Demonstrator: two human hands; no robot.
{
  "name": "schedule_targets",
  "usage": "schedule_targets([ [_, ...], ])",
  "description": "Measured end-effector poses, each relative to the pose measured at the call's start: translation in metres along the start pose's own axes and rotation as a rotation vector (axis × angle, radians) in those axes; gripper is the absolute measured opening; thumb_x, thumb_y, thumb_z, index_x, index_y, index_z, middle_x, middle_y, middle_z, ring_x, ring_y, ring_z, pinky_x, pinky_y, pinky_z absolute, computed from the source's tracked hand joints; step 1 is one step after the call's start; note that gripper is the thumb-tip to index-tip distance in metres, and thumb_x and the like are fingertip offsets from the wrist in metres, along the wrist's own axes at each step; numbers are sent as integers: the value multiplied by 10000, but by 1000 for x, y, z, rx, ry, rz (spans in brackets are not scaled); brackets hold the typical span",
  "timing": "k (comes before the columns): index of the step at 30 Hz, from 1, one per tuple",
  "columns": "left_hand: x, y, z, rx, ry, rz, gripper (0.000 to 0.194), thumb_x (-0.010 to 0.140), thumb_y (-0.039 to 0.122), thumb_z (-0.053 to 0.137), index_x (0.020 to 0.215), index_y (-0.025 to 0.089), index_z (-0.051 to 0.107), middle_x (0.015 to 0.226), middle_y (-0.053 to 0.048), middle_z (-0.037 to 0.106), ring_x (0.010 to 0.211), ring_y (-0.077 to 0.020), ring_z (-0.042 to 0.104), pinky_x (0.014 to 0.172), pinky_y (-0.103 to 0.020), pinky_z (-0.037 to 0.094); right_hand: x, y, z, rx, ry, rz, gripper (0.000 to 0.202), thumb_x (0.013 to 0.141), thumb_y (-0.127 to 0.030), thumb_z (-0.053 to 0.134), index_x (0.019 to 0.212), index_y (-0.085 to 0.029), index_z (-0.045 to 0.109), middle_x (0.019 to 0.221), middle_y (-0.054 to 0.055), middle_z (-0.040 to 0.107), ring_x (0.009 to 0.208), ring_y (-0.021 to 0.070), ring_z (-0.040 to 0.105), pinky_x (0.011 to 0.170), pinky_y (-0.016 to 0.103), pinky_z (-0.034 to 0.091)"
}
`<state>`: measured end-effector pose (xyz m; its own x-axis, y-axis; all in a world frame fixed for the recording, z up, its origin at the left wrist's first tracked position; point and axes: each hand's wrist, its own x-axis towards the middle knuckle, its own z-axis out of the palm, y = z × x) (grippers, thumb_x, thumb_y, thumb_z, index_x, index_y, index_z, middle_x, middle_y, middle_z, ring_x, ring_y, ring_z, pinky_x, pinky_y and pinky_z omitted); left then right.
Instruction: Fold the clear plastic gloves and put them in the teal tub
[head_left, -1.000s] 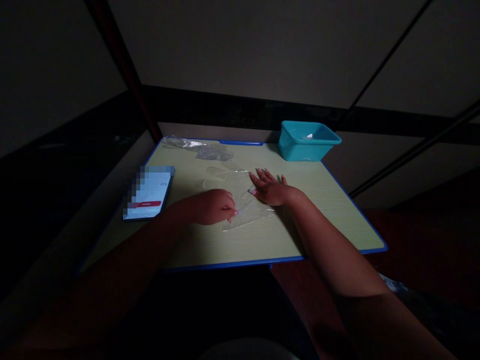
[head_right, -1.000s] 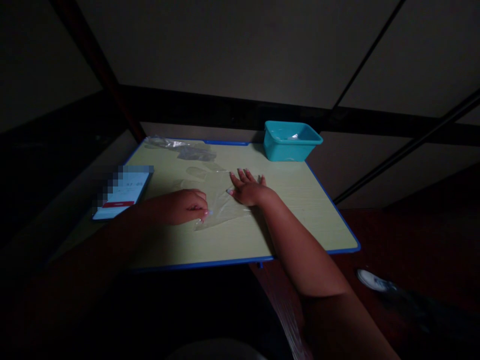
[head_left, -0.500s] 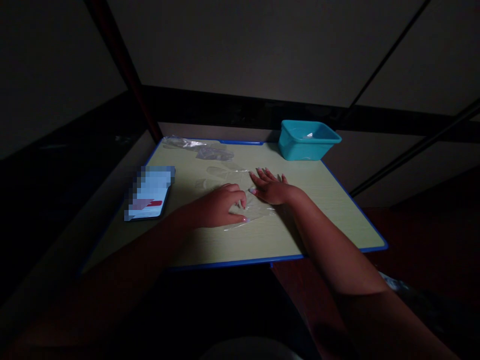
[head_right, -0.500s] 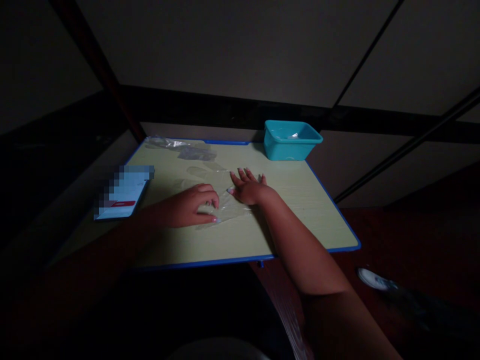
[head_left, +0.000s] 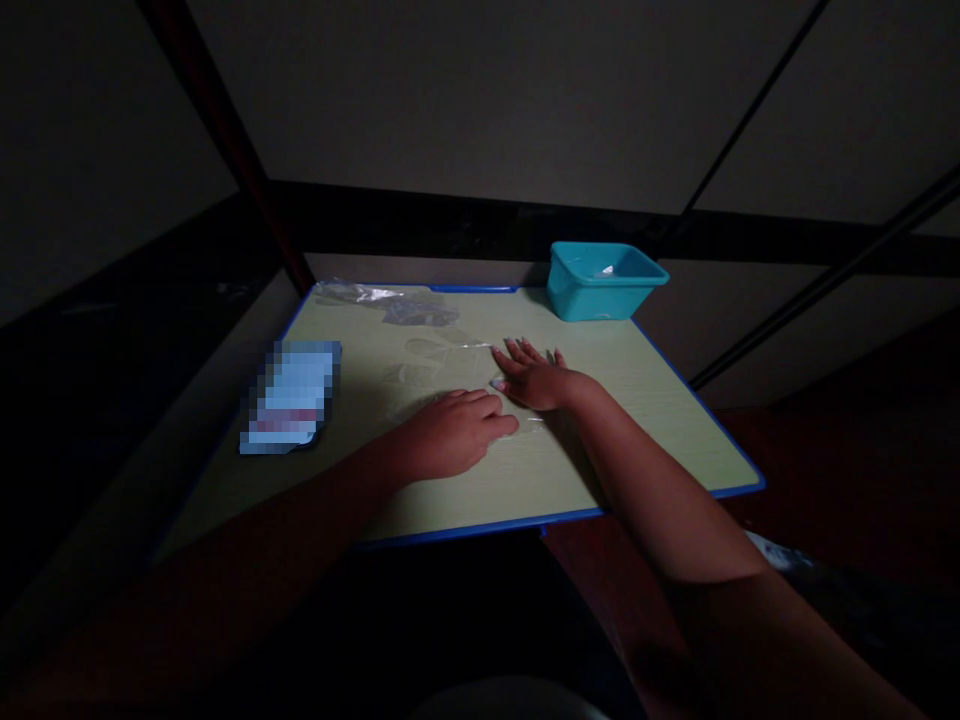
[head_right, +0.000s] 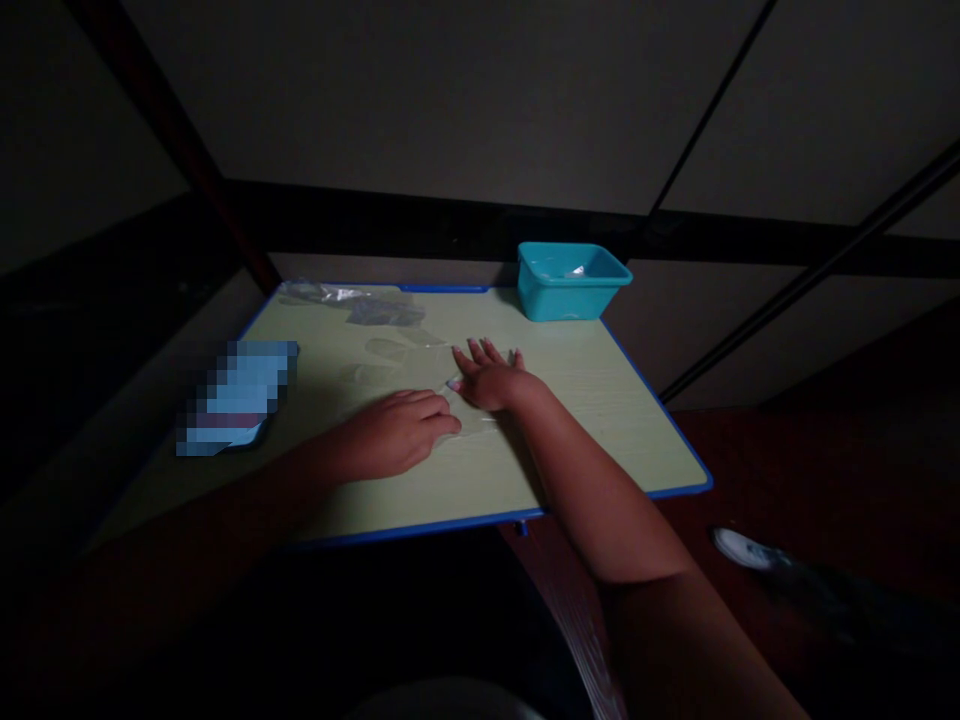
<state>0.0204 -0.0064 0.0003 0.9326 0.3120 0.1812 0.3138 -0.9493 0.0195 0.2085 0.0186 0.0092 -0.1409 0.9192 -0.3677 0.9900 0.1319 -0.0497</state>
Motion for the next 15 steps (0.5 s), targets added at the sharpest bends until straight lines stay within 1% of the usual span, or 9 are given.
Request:
schedule_targets([
  [3,0,-1,1,25,-10,11,241,859,149,421,966,220,625,891,-39,563,843,-191,525,760,-307,409,-1,0,0,-6,-4,-2,667,927,-496,278,1489,-274,-6,1551,34,-81,1420,256,-70,1053,651,78],
  [6,0,-1,0,1,-7,21,230,840,145,439,936,218,635,897,-38,560,850,-185,524,770,-300,407,-1,-1,-1,-4,-1,-4,660,930,-492,274,1490,-272,3,1551,38,-79,1420,256,-68,1054,649,79],
  [10,-2,0,-3,-48,6,14,150,822,250,499,893,190,617,922,-55,567,877,-202,535,799,-323,421,0,0,0,3,-3,-7,663,930,-501,271,1489,-275,-7,1551,39,-80,1418,261,-73,1053,651,73],
  [12,-2,1,-4,-55,1,-7,164,802,282,527,907,179,601,933,-63,574,882,-213,542,797,-334,433,1,1,0,1,0,-12,665,929,-507,268,1488,-277,-10,1551,37,-80,1418,264,-70,1052,652,72],
  [15,-1,2,-4,-50,-3,-27,201,784,251,538,962,172,585,976,-73,586,909,-220,550,813,-342,441,1,1,2,-12,2,-13,670,927,-513,265,1488,-275,-14,1550,37,-81,1419,264,-65,1051,653,82],
])
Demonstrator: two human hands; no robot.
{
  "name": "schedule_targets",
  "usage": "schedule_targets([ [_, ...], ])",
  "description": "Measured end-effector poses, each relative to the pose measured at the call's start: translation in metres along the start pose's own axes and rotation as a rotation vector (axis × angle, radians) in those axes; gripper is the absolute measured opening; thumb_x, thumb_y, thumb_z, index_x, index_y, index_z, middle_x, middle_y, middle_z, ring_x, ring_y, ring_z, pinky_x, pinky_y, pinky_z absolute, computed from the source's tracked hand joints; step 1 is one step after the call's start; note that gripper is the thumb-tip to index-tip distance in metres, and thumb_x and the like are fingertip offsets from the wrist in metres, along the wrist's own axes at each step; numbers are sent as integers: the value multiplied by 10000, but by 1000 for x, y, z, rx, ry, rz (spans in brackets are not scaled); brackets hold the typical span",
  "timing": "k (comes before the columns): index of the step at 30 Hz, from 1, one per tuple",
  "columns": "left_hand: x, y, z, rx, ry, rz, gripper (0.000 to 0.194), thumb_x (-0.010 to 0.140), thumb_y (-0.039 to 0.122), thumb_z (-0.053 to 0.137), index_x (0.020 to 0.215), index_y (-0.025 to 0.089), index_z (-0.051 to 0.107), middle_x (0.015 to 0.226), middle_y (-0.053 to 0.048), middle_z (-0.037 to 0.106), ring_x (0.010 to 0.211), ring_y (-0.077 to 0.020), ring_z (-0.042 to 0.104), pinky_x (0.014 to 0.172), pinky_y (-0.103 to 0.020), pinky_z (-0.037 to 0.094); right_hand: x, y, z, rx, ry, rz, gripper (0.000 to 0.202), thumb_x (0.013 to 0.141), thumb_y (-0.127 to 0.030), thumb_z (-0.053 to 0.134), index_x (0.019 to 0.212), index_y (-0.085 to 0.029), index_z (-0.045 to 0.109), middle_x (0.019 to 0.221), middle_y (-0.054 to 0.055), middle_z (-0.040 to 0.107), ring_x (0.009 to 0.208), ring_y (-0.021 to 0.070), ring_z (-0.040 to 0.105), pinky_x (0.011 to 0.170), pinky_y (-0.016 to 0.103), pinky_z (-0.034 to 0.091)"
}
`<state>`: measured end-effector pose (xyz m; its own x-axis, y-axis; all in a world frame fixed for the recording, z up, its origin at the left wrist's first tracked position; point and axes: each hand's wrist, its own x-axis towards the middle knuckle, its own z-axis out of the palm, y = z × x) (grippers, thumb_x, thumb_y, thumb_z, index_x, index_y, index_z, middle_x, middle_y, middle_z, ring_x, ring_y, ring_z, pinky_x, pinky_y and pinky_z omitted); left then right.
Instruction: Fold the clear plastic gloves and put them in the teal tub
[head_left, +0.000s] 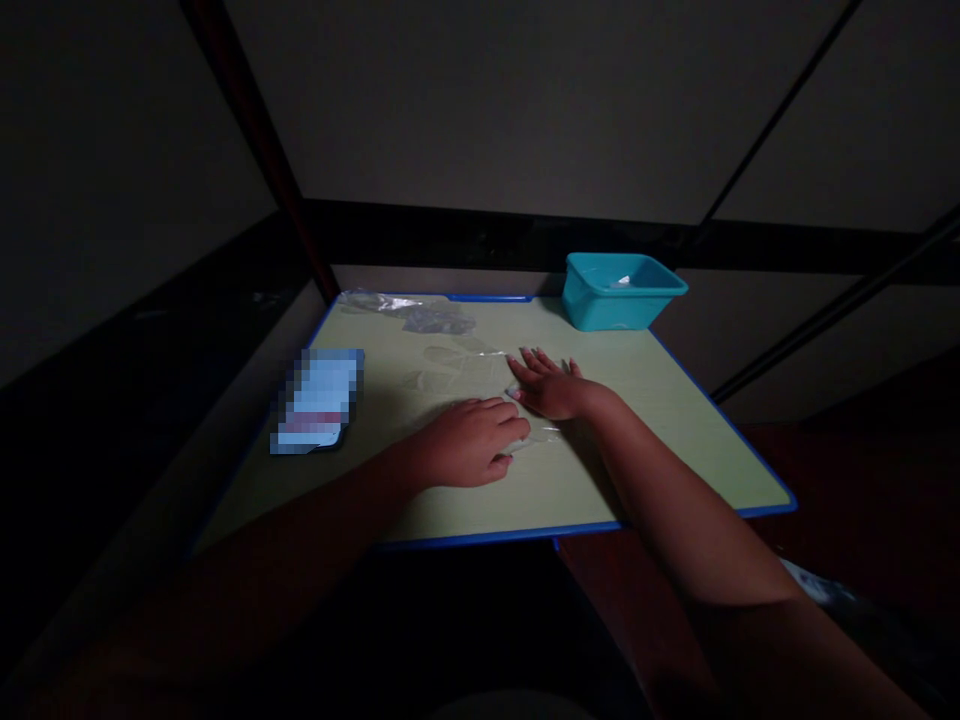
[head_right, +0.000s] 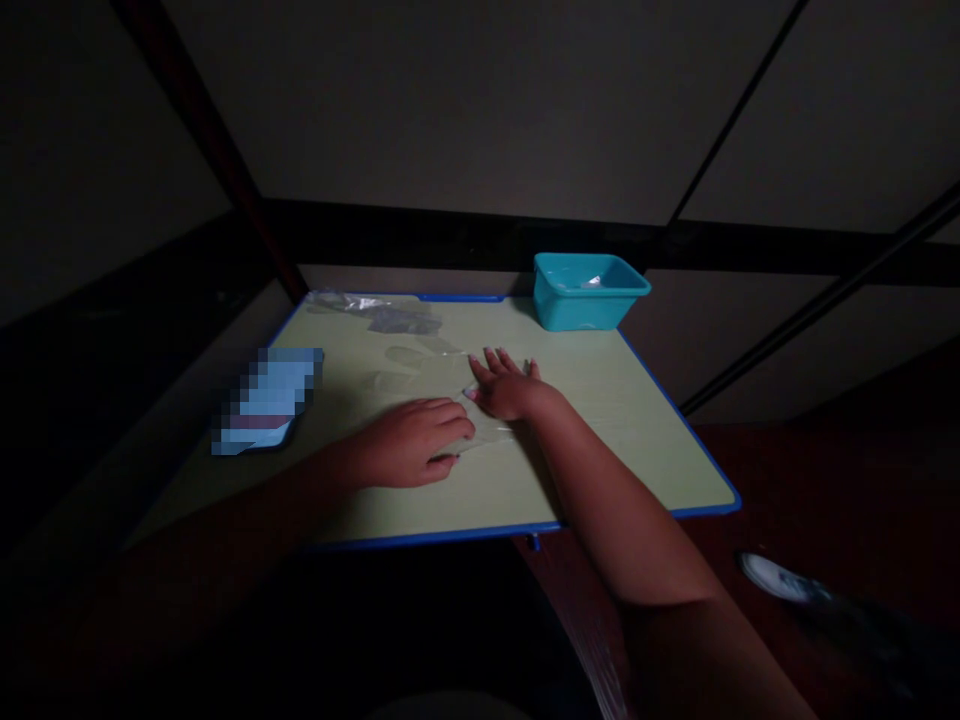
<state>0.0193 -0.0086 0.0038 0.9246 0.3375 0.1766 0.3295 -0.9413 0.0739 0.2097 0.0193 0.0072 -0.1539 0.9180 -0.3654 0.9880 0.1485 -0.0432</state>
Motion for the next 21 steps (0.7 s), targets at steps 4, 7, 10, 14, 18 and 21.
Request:
schedule_targets([
  [4,2,0,3,33,1,-20,248,788,149,503,1022,169,584,1016,-78,597,955,-211,555,839,-332,430,0,0,2,-23,5,8,652,931,-507,234,1488,-276,-14,1551,34,-74,1420,259,-48,1052,647,101],
  [7,3,-1,6,52,12,4,319,815,121,481,1104,214,577,1009,-57,604,978,-203,549,806,-313,420,1,2,4,-35,12,13,636,932,-490,223,1489,-276,3,1551,29,-65,1420,263,-39,1051,650,106],
  [10,3,-2,7,81,21,23,268,867,169,467,1074,268,604,937,-33,596,920,-196,554,721,-295,409,2,4,5,-44,19,6,635,933,-483,213,1492,-258,13,1551,42,-63,1419,274,-27,1050,653,103],
  [14,3,-2,4,85,9,11,183,842,161,483,928,220,633,924,-34,595,890,-191,554,717,-293,413,0,2,4,-43,18,-1,632,936,-470,208,1493,-243,15,1550,50,-65,1418,280,-26,1052,648,118],
  [18,2,-3,2,-27,59,-22,121,796,182,517,872,154,606,932,-62,606,898,-193,555,791,-305,433,-3,-1,1,-46,9,8,628,940,-466,213,1492,-246,9,1548,53,-70,1418,264,-39,1060,635,113],
  [21,1,-6,2,-112,75,-83,113,777,203,554,869,147,590,926,-73,604,879,-200,560,792,-318,441,-3,-1,1,-40,0,7,636,939,-472,225,1493,-248,8,1548,58,-67,1418,265,-45,1059,637,114],
])
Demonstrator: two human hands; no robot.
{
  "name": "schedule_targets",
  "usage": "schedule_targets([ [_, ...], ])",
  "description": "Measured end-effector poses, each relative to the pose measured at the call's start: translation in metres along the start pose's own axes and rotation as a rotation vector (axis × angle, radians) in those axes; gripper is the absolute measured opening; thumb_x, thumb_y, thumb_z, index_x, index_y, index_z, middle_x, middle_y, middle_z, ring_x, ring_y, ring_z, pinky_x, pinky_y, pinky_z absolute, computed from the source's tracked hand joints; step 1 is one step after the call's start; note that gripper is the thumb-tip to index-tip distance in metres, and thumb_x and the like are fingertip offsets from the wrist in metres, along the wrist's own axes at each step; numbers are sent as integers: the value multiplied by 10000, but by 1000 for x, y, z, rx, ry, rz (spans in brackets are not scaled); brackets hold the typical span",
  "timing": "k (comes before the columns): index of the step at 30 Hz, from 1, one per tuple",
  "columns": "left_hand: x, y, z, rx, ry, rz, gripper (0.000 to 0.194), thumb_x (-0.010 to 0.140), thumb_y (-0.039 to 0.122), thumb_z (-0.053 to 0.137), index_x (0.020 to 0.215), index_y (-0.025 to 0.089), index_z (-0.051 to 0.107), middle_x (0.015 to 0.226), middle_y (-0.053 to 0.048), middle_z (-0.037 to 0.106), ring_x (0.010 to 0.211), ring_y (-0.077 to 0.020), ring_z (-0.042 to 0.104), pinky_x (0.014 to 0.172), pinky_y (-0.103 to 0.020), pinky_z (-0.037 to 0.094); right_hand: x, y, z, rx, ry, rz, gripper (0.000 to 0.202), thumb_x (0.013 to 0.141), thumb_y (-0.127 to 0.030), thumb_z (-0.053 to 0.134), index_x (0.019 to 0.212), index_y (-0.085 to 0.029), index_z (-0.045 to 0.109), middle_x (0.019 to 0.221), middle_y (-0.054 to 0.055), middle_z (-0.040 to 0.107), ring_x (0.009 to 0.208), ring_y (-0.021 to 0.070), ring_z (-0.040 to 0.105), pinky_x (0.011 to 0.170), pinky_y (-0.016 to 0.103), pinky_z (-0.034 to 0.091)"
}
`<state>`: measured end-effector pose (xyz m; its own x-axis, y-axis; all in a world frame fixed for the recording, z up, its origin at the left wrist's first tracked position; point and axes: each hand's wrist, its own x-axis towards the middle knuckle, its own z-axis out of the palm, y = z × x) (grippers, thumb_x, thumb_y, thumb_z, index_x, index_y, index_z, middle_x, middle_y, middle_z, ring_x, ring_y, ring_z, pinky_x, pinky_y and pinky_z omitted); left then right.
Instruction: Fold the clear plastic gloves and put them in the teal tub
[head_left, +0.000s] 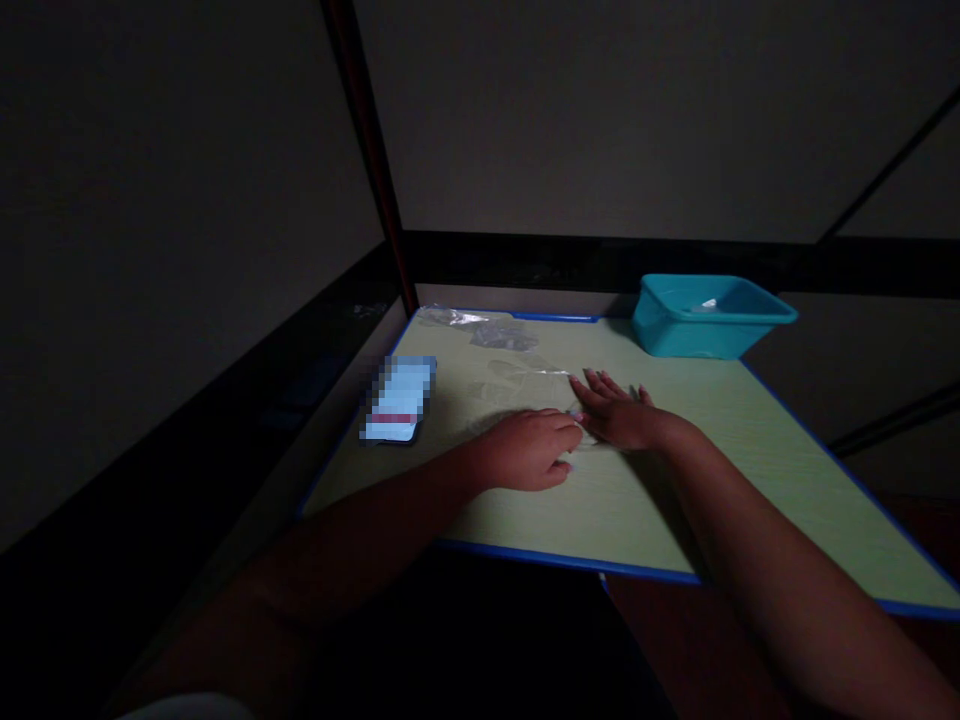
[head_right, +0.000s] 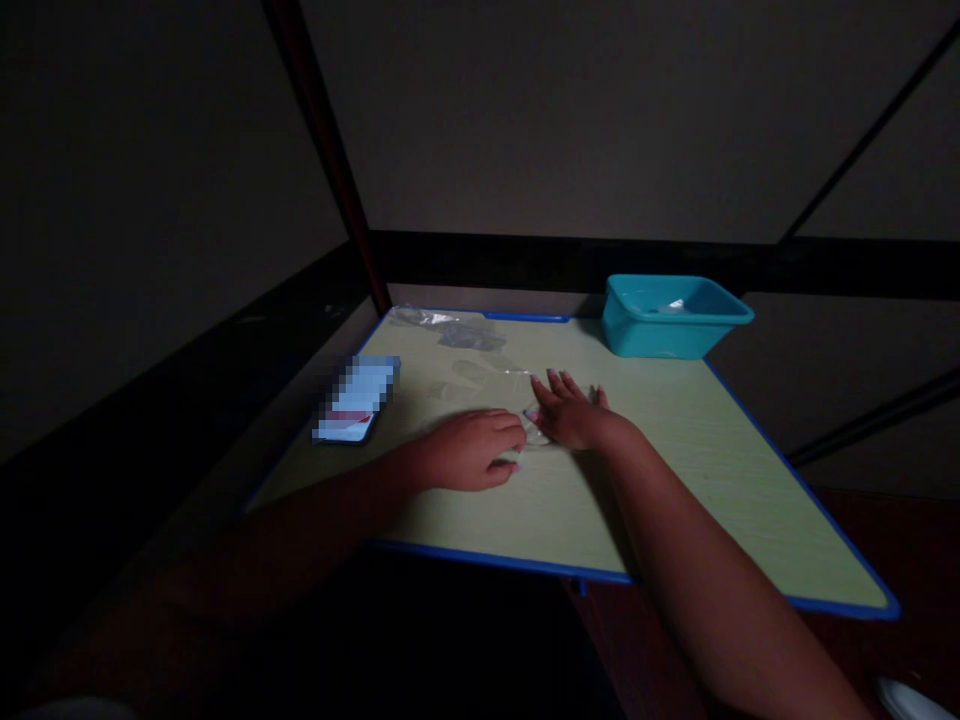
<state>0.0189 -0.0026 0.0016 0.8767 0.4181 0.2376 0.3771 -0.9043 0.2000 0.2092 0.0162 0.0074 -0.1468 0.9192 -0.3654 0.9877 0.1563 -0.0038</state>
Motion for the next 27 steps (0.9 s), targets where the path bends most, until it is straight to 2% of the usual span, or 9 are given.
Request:
schedule_targets([
  [4,-4,-13,-2,-165,55,-89,204,771,135,553,973,167,560,947,-53,601,878,-185,553,759,-300,435,1,1,0,25,7,-6,647,932,-480,238,1493,-255,10,1550,54,-67,1414,294,-41,1055,650,109],
  [7,-7,-29,-5,-361,35,-203,314,741,164,608,1048,173,541,794,10,576,721,-147,549,634,-251,410,1,1,-1,31,0,-14,655,931,-496,235,1493,-251,7,1550,56,-72,1415,289,-46,1057,646,98],
  [10,-8,-45,-9,-580,12,-308,254,703,202,655,941,156,580,658,51,535,631,-117,528,571,-213,384,0,-1,-3,38,-7,-10,658,932,-504,233,1493,-249,2,1551,55,-76,1415,284,-50,1061,639,93],
  [13,-7,-55,-12,-710,4,-350,188,675,222,672,834,140,616,646,37,572,619,-112,538,561,-207,392,-1,-2,-4,40,-19,-1,655,934,-494,239,1491,-254,-8,1550,50,-80,1416,280,-51,1060,639,96],
  [17,-5,-57,-13,-827,-44,-371,118,697,237,651,701,124,617,600,8,610,578,-111,570,553,-209,422,0,-1,-3,37,-14,-8,653,935,-493,242,1490,-258,-10,1549,47,-88,1419,264,-48,1057,642,90],
  [22,-3,-49,-17,-857,-86,-361,167,750,272,605,685,120,627,585,-11,628,563,-110,592,564,-212,449,1,0,-2,49,-12,-17,657,935,-490,251,1490,-251,-9,1547,57,-89,1419,262,-55,1051,651,86],
  [27,-3,-43,-19,-752,7,-314,119,709,248,655,743,139,622,695,0,647,664,-114,596,635,-225,455,2,0,-1,52,-4,-15,660,933,-503,254,1489,-261,-6,1550,53,-80,1419,260,-54,1050,654,85],
])
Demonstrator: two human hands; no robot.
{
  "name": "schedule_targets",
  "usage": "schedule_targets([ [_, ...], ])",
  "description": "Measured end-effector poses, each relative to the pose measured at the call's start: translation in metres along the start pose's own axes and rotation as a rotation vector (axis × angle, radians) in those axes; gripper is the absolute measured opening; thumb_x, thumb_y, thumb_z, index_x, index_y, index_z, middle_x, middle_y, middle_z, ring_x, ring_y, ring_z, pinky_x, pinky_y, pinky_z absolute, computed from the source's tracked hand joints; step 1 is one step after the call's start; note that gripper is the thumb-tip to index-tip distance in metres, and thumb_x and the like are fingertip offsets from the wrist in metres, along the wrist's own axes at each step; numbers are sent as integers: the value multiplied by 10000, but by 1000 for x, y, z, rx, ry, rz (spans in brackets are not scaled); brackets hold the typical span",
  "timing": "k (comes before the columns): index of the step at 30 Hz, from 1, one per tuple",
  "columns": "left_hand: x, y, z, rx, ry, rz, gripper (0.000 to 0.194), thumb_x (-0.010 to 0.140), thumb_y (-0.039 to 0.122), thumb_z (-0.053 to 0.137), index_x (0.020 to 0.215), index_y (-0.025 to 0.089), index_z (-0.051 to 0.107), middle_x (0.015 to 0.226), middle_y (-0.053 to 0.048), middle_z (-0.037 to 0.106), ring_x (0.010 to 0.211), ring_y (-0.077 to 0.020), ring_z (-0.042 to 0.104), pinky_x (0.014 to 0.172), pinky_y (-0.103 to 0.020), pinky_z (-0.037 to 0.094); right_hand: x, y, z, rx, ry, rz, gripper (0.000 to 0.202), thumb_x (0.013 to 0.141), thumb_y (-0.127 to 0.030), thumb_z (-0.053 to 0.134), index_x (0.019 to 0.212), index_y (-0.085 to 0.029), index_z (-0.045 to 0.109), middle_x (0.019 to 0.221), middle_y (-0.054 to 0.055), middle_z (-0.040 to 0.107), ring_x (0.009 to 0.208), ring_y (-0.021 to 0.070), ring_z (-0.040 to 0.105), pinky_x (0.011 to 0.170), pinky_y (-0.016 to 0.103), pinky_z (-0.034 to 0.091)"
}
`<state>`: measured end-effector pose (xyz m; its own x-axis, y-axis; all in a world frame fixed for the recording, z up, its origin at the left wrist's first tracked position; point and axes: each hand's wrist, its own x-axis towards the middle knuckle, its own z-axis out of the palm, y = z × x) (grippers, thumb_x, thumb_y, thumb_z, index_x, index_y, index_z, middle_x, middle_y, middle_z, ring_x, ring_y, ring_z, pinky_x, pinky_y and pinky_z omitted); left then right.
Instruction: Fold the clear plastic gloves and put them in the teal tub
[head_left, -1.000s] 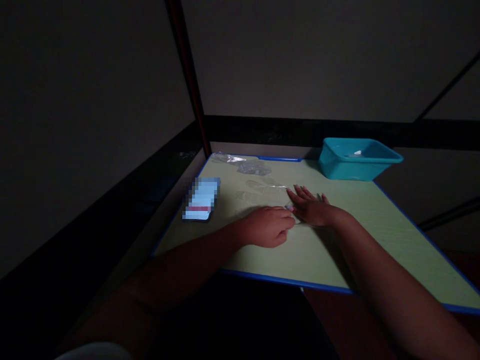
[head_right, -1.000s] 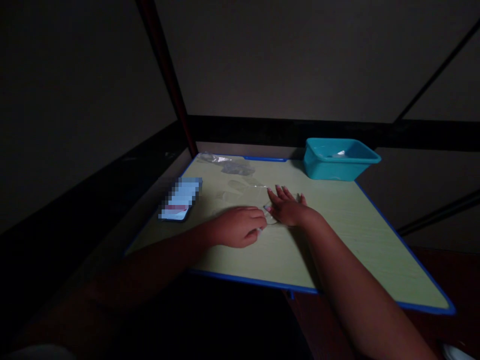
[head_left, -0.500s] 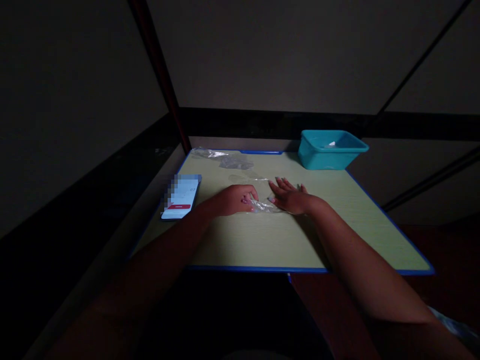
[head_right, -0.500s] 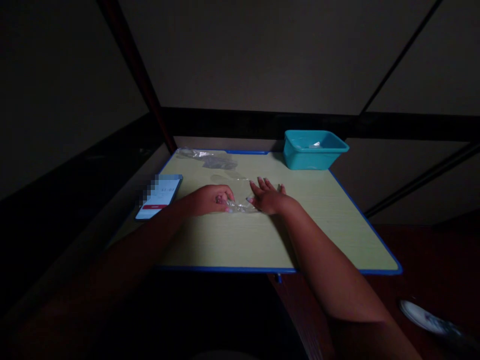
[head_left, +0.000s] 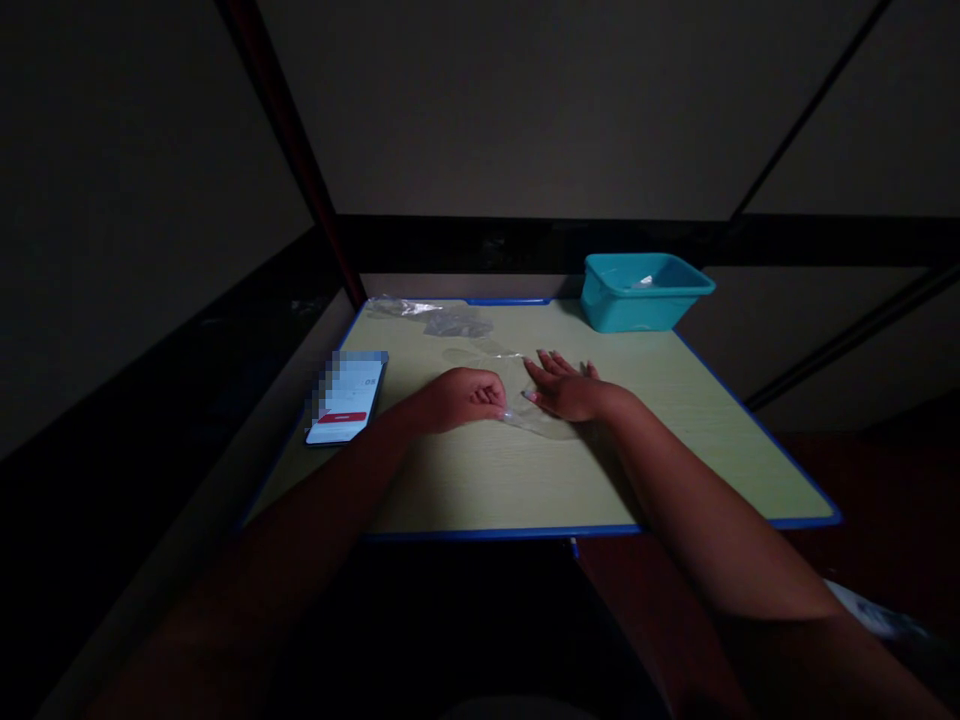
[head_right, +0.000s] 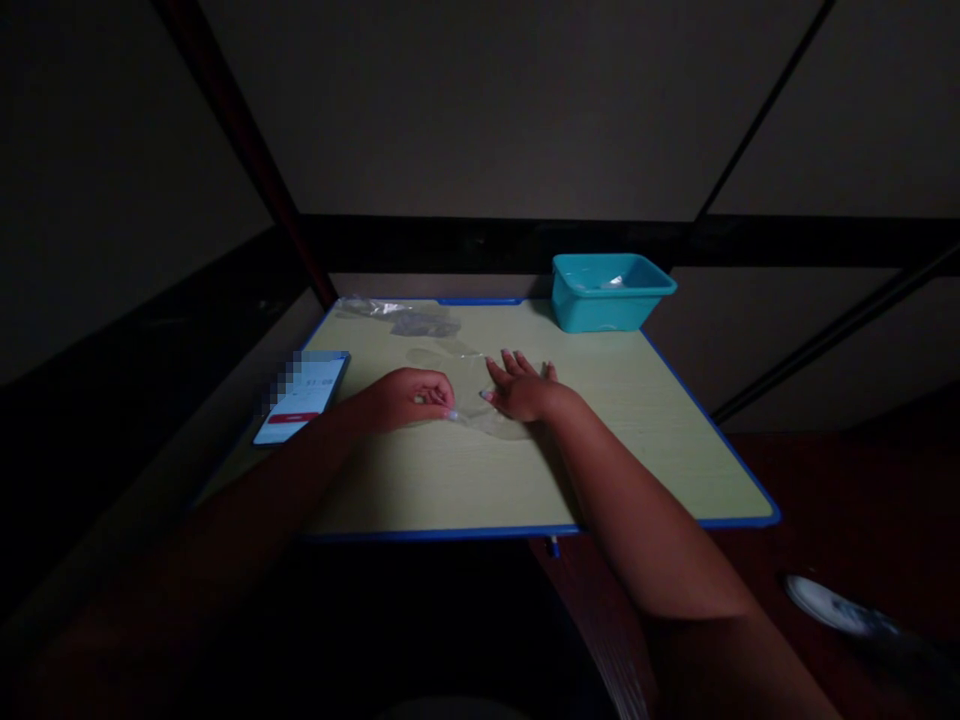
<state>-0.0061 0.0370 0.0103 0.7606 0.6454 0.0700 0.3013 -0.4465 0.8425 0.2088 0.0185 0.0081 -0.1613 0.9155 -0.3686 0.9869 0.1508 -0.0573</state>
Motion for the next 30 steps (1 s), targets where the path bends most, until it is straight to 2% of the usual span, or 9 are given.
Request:
schedule_targets([
  [3,0,-4,1,-42,-2,-12,122,684,207,665,767,143,603,716,9,644,691,-115,598,645,-229,458,1,0,1,1,5,-4,657,933,-498,258,1491,-260,3,1551,53,-77,1419,273,-50,1047,660,88],
  [7,2,-13,3,-202,-33,-72,189,683,179,647,857,133,589,723,-3,658,682,-117,623,635,-231,467,0,0,0,-1,-2,1,656,933,-490,259,1491,-256,6,1550,52,-77,1419,271,-50,1050,657,88],
  [12,7,-19,3,-318,14,-78,223,661,149,660,867,127,577,786,-22,681,653,-104,628,637,-232,483,2,0,1,1,6,-1,658,929,-490,260,1491,-260,6,1552,50,-67,1419,274,-44,1048,659,96],
  [17,7,-16,6,-364,45,-108,190,701,123,592,873,146,517,649,4,664,525,-100,609,544,-220,464,4,2,2,3,13,-9,660,929,-490,270,1491,-260,11,1552,56,-66,1419,279,-34,1050,658,87],
  [22,6,-13,7,-405,47,-62,236,699,113,560,884,188,435,575,50,626,488,-109,611,512,-213,451,4,2,2,8,6,-5,661,931,-496,275,1489,-269,5,1552,55,-71,1419,278,-38,1054,650,87],
  [27,6,-13,7,-452,34,-54,74,694,121,551,748,149,507,624,10,634,535,-101,617,566,-233,481,3,2,2,7,7,-5,660,930,-497,272,1490,-266,9,1551,49,-72,1421,263,-41,1056,647,81],
  [30,6,-12,6,-441,48,-72,147,674,80,550,812,126,575,679,-12,660,555,-103,621,588,-240,484,3,1,1,7,7,-2,661,928,-483,283,1490,-267,11,1552,47,-71,1421,263,-37,1057,645,81],
])
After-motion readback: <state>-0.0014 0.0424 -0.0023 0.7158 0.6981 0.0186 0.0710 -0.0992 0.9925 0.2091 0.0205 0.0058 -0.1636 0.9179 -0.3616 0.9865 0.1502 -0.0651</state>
